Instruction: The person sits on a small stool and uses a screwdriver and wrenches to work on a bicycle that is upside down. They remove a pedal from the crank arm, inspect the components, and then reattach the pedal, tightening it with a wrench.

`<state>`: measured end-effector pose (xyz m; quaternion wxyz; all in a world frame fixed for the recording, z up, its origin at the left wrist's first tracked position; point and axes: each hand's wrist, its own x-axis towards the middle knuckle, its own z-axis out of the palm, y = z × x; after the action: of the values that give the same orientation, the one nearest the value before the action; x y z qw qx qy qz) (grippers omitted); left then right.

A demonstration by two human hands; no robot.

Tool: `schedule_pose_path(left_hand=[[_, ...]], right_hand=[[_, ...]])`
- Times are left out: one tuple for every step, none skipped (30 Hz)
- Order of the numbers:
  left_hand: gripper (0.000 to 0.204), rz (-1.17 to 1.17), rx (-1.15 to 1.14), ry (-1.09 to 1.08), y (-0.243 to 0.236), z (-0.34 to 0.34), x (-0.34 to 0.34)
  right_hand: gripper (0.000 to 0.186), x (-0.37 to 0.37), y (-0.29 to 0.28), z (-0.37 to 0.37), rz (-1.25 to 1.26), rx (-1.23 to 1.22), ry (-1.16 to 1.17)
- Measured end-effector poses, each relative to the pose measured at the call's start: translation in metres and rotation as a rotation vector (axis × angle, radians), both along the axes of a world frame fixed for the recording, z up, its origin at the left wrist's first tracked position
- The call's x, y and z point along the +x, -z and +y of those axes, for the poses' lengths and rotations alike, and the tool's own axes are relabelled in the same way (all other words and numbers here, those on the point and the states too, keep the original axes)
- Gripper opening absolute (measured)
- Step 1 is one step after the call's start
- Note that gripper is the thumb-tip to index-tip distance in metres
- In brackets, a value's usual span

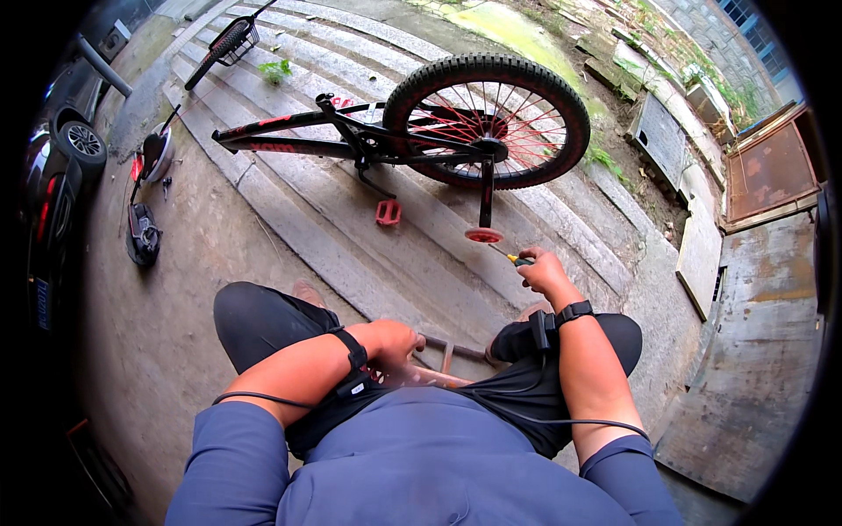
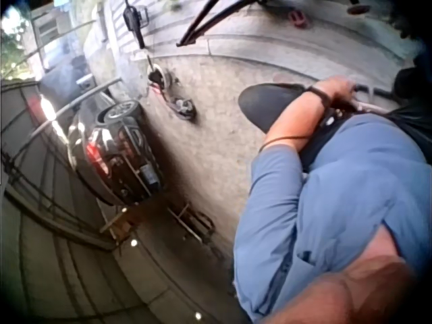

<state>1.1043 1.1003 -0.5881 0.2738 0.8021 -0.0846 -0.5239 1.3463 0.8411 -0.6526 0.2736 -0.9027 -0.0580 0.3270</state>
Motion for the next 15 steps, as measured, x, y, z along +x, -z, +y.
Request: schedule_pose_path(left_hand=[[0.079,-0.056,-0.018,0.021,0.008,0.0,-0.001],[0.078,-0.109,-0.031,0.035,0.015,0.002,-0.004],[0.077,-0.162,-0.043,0.048,0.021,0.003,-0.007],[0.076,-0.178,-0.048,0.044,0.026,0.006,-0.01],[0.075,-0.196,-0.059,0.046,0.027,0.006,-0.009],[0.075,-0.214,-0.07,0.046,0.028,0.006,-0.007],[0.074,-0.222,-0.068,0.031,0.029,0.008,-0.003],[0.074,-0.225,-0.068,0.016,0.028,0.009,0.004],[0.073,-0.228,-0.068,0.001,0.029,0.011,0.009],[0.067,-0.3,-0.072,-0.033,0.037,0.014,0.013],[0.064,-0.339,-0.051,-0.066,0.036,0.017,0.017],[0.062,-0.378,-0.028,-0.098,0.032,0.02,0.022],[0.059,-0.417,-0.005,-0.13,0.029,0.023,0.026],[0.057,-0.454,-0.003,-0.143,0.028,0.027,0.03],[0.055,-0.491,-0.002,-0.156,0.028,0.031,0.034]], right_hand=[[0.04,-0.001,0.002,-0.002,-0.013,-0.018,-0.015],[0.039,-0.003,0.0,0.002,-0.024,-0.03,-0.037],[0.039,-0.005,-0.002,0.005,-0.009,-0.042,-0.041],[0.038,-0.008,-0.003,0.008,0.006,-0.054,-0.046],[0.038,-0.009,-0.006,0.008,0.018,-0.072,-0.045],[0.038,-0.008,-0.002,0.008,-0.01,-0.088,-0.081],[0.038,-0.006,0.004,0.008,-0.038,-0.104,-0.119],[0.038,-0.006,0.01,0.007,-0.043,-0.108,-0.139],[0.038,-0.005,0.017,0.006,-0.052,-0.11,-0.16],[0.038,-0.003,0.023,0.006,-0.044,-0.1,-0.164],[0.038,-0.003,0.026,0.006,-0.031,-0.094,-0.172],[0.038,-0.004,0.025,0.008,-0.018,-0.087,-0.181],[0.038,-0.005,0.023,0.01,-0.005,-0.085,-0.197],[0.038,-0.006,0.026,0.009,-0.003,-0.087,-0.2],[0.038,-0.007,0.027,0.011,0.0,-0.089,-0.205]])
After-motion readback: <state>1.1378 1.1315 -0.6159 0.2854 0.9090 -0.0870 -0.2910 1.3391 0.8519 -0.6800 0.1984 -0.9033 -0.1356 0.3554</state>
